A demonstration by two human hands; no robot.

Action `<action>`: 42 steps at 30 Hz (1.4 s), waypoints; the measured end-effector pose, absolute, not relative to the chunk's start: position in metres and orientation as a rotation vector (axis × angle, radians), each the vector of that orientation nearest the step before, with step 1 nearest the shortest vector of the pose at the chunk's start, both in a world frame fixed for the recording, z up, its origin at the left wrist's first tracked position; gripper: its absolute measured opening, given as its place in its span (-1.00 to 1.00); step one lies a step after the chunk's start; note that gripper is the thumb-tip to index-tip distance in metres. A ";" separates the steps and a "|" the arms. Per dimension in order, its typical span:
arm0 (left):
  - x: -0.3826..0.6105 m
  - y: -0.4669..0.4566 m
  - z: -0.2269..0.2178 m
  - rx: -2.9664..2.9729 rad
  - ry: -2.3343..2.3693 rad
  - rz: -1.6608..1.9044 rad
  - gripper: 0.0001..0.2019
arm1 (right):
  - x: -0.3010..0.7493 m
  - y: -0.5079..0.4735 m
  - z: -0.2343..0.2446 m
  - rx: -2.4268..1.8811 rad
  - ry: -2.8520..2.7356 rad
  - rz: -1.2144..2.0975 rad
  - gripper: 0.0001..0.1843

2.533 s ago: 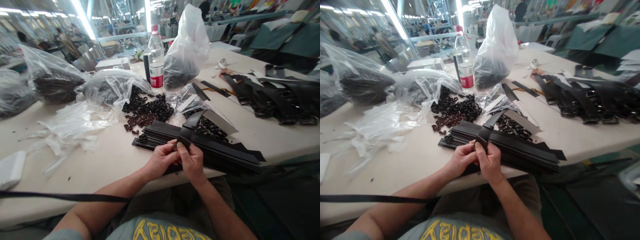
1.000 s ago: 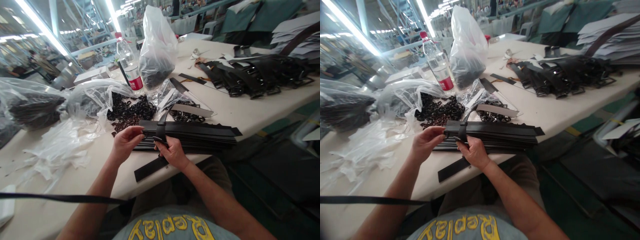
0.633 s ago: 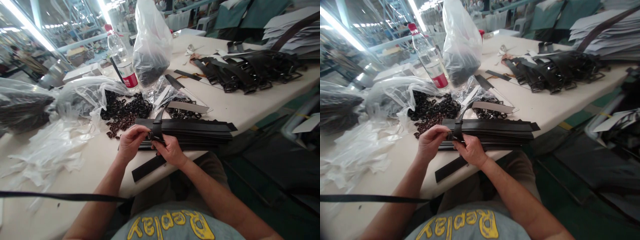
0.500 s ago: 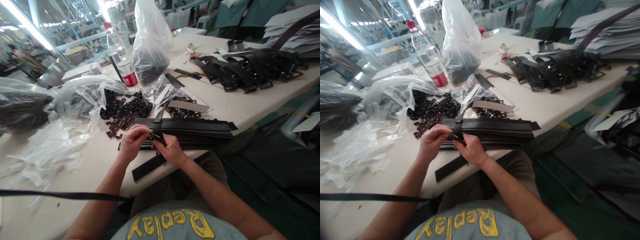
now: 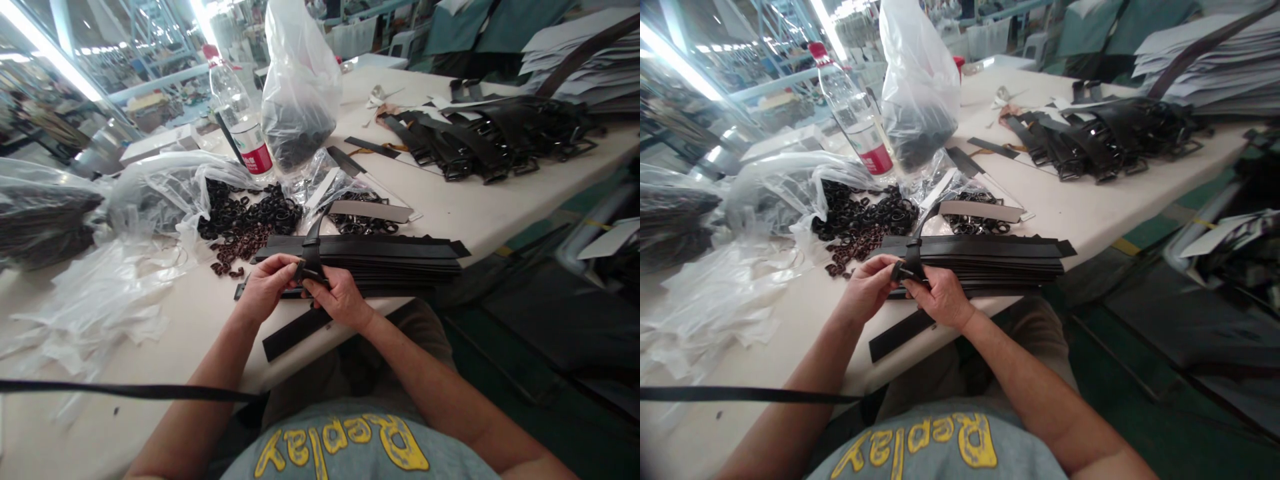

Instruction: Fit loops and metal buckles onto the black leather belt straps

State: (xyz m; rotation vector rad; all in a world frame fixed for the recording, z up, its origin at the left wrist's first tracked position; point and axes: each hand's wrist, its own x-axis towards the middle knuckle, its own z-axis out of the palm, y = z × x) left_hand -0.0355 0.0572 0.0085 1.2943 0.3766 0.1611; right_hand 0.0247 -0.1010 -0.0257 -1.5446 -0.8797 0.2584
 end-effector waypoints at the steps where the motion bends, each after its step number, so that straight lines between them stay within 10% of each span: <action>1: -0.035 0.055 0.009 1.252 0.376 0.149 -0.67 | 0.025 -0.101 -0.026 -1.536 -0.879 0.257 -0.72; 42: -0.045 0.056 0.018 1.901 -0.172 0.393 -0.81 | 0.028 -0.103 -0.026 -1.556 -0.942 0.319 -0.78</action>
